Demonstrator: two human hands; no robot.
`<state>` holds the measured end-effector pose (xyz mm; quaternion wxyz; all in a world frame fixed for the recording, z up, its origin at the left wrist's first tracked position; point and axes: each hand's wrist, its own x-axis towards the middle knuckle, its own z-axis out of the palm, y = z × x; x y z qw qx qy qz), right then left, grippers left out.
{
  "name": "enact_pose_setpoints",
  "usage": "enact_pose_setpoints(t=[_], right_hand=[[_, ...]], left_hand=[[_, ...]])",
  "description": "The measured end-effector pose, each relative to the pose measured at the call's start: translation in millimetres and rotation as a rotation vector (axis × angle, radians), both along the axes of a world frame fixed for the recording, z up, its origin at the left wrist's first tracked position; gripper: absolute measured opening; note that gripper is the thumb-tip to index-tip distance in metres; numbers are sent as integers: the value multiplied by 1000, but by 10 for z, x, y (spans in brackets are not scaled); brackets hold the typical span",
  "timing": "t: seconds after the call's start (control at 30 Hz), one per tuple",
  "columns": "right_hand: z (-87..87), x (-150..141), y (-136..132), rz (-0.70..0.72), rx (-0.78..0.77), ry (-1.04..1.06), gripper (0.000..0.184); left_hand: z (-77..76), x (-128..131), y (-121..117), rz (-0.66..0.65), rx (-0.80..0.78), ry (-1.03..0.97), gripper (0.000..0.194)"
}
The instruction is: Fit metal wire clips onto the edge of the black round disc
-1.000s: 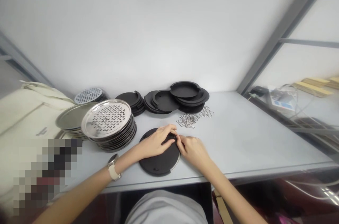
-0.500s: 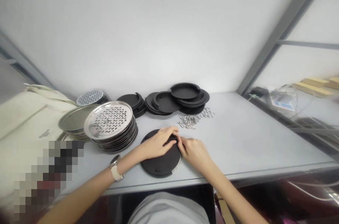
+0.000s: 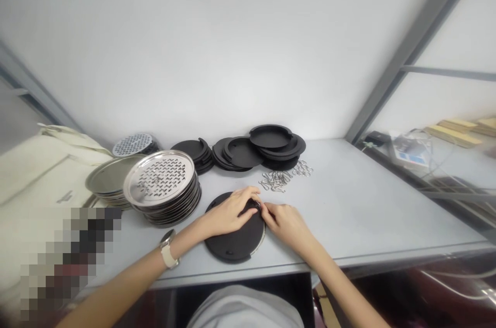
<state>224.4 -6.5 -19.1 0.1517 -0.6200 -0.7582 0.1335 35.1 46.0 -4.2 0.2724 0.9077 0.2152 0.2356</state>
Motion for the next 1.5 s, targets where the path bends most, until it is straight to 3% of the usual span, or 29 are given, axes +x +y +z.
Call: enact_pose_setpoints(t=[0.73, 1.5], right_hand=[[-65, -1, -25, -1, 31, 77, 43], [-66, 3, -27, 16, 63, 177, 22]], left_hand=[[10, -15, 4, -29, -87, -27, 39], [16, -12, 2, -29, -47, -18, 34]])
